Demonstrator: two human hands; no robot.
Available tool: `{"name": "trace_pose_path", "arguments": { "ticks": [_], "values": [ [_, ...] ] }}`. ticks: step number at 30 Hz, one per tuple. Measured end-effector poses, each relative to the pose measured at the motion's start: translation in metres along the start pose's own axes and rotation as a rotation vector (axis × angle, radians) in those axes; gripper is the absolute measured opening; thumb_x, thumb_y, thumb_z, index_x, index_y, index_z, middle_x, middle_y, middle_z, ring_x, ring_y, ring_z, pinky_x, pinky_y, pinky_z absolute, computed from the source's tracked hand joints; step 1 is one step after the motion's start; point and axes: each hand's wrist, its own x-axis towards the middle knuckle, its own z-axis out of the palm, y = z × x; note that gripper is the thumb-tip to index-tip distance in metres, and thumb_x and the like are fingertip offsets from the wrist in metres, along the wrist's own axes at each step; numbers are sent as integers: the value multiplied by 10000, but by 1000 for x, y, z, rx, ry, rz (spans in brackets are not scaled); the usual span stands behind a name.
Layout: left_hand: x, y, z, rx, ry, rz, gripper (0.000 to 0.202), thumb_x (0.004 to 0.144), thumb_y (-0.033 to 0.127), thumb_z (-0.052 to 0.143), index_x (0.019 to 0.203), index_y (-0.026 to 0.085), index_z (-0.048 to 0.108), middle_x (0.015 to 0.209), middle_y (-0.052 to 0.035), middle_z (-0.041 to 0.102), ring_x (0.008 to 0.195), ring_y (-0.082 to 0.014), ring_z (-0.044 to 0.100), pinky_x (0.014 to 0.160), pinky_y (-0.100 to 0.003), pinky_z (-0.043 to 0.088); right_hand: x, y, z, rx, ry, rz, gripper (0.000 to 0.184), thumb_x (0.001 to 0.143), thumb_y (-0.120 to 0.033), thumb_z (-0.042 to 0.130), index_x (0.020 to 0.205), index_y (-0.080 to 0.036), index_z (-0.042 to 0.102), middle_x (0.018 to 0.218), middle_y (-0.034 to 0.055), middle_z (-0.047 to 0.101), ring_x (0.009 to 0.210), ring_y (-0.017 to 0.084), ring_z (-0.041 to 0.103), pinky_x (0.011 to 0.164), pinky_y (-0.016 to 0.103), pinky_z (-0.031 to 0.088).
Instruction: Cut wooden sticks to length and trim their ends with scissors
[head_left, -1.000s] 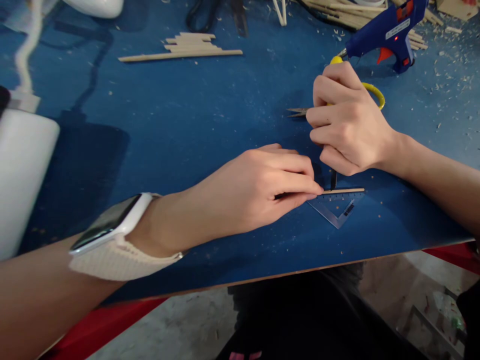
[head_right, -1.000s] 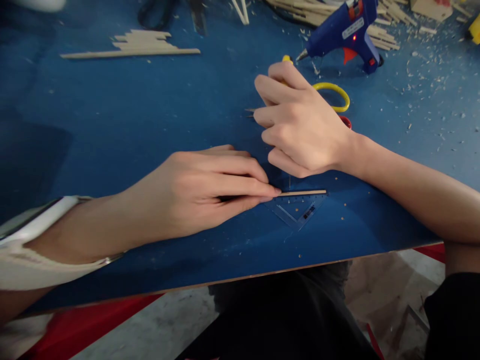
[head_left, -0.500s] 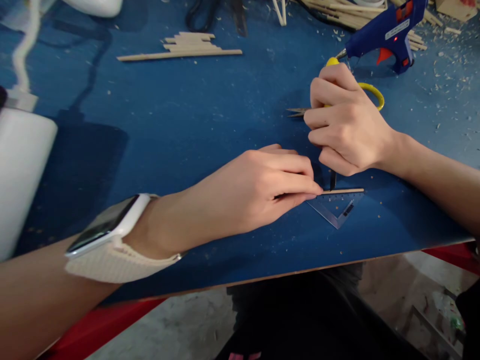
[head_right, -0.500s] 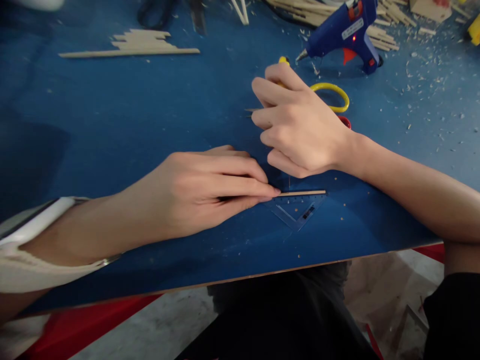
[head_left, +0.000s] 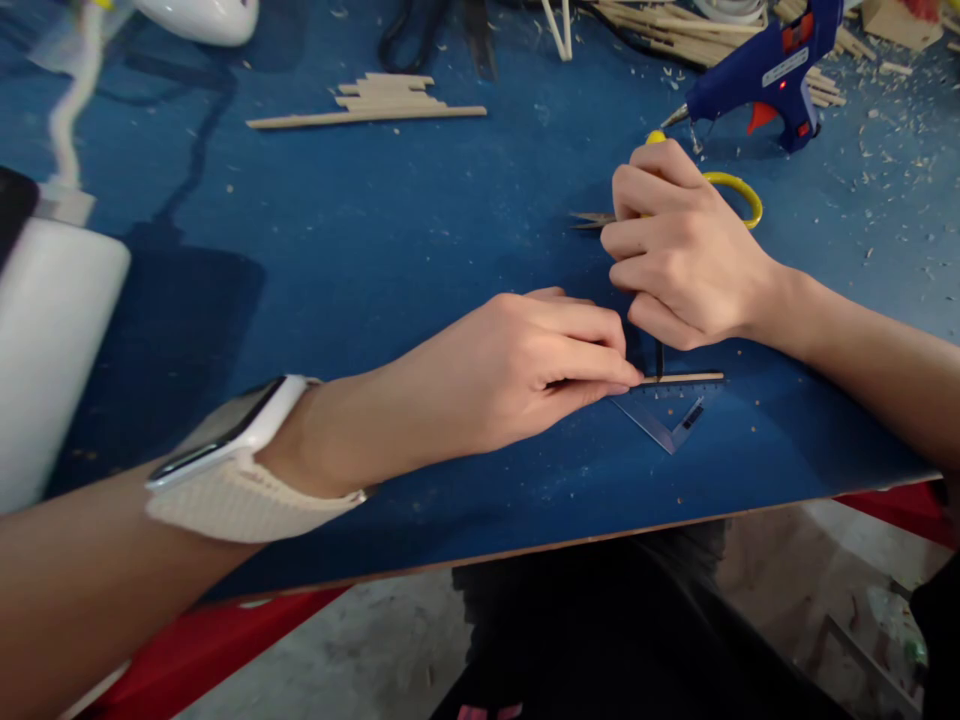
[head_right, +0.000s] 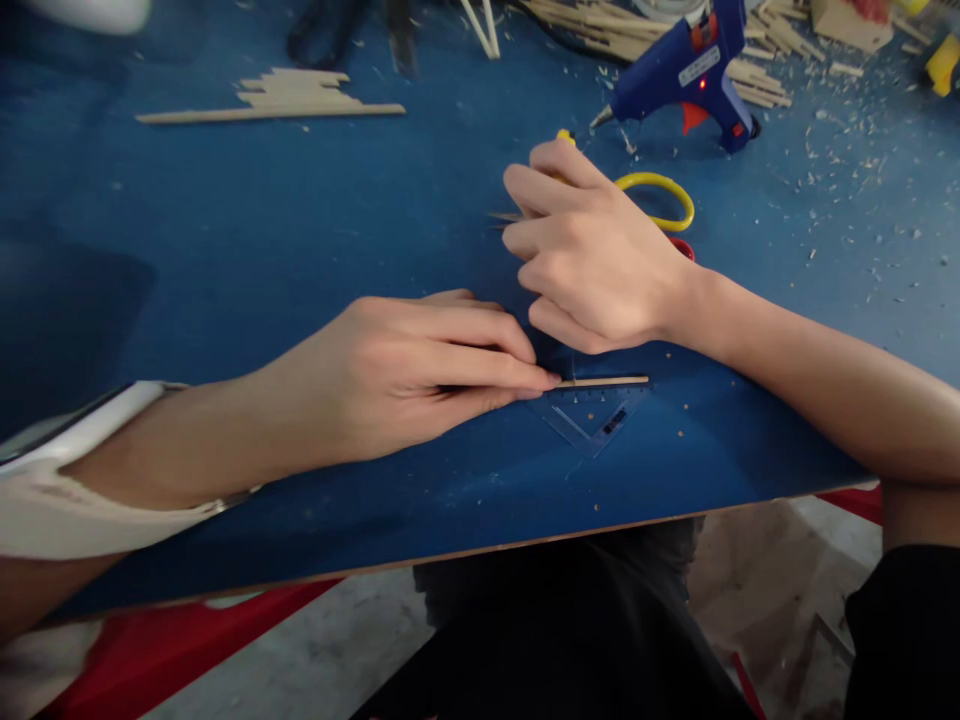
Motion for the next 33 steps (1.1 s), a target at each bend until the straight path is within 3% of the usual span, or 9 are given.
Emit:
{"name": "trace_pose_path", "arguments": {
  "ticks": [7, 10, 16, 19, 22, 25, 29, 31, 33],
  "values": [
    [-2, 0, 4, 9, 33, -3, 309, 1255, 192, 591, 1177, 239, 887, 1116, -35, 875, 1044, -235, 829, 1017, -364, 632, -2, -1, 4, -55, 49, -118, 384, 959, -226, 538, 678, -253, 278, 721, 38, 404, 1006, 291, 621, 1114, 660, 576],
    [-2, -1, 4, -4, 36, 20, 281, 1245, 176, 616, 1158, 214, 881, 1111, -42, 871, 1010, -234, 821, 971, -364, 616, -6, 1, 3, -2, 147, -128, 356, 975, -239, 507, 679, -252, 310, 693, 33, 441, 923, 266, 594, 1053, 623, 568],
    [2, -3, 2, -66, -12, -17, 227, 1197, 152, 696, 1198, 246, 903, 1131, -35, 858, 1013, -220, 810, 968, -331, 573, -13, -1, -5, 235, 498, 55, 370, 1054, -323, 382, 687, -286, 412, 702, 51, 612, 853, 310, 593, 977, 620, 504],
    [3, -3, 3, -53, -30, -26, 231, 1209, 164, 684, 1205, 242, 902, 1141, -31, 855, 1031, -215, 806, 1010, -338, 565, -13, -10, -3, 367, 569, 195, 534, 1174, -543, 310, 732, -299, 483, 743, 58, 613, 825, 316, 581, 1012, 602, 530],
    [3, -4, 5, -45, -38, -11, 232, 1214, 169, 676, 1202, 235, 899, 1128, -27, 853, 1050, -217, 806, 1031, -353, 569, -11, -18, 1, 532, 615, 278, 556, 1180, -739, 331, 970, -294, 589, 932, 50, 619, 799, 267, 550, 957, 543, 570],
    [5, -6, 8, -44, -36, -1, 207, 1198, 159, 701, 1186, 219, 899, 1096, -32, 850, 1037, -224, 801, 1020, -358, 569, -8, -21, 3, 498, 615, 249, 398, 1137, -672, 498, 1266, -297, 538, 1119, 57, 612, 879, 253, 585, 884, 488, 593],
    [9, -7, 11, -43, -61, -6, 177, 1168, 118, 748, 1177, 193, 909, 1104, -38, 847, 1009, -226, 797, 987, -361, 549, -1, -14, 3, 479, 723, 281, 218, 1127, -456, 500, 1297, -320, 496, 1099, 48, 656, 912, 259, 630, 867, 472, 603],
    [12, -8, 11, -61, -63, 10, 171, 1169, 114, 753, 1164, 172, 913, 1093, -47, 843, 984, -231, 796, 966, -367, 546, 0, -7, 5, 518, 717, 335, 226, 1125, -482, 546, 1282, -320, 539, 1057, 41, 686, 907, 245, 655, 865, 449, 609],
    [13, -9, 11, -85, -64, 18, 182, 1176, 115, 738, 1165, 160, 914, 1099, -60, 842, 983, -239, 799, 967, -371, 555, -2, 0, 8, 538, 605, 436, 318, 1147, -601, 560, 1295, -321, 589, 1017, 29, 711, 893, 237, 676, 875, 439, 621]
  ]
}}
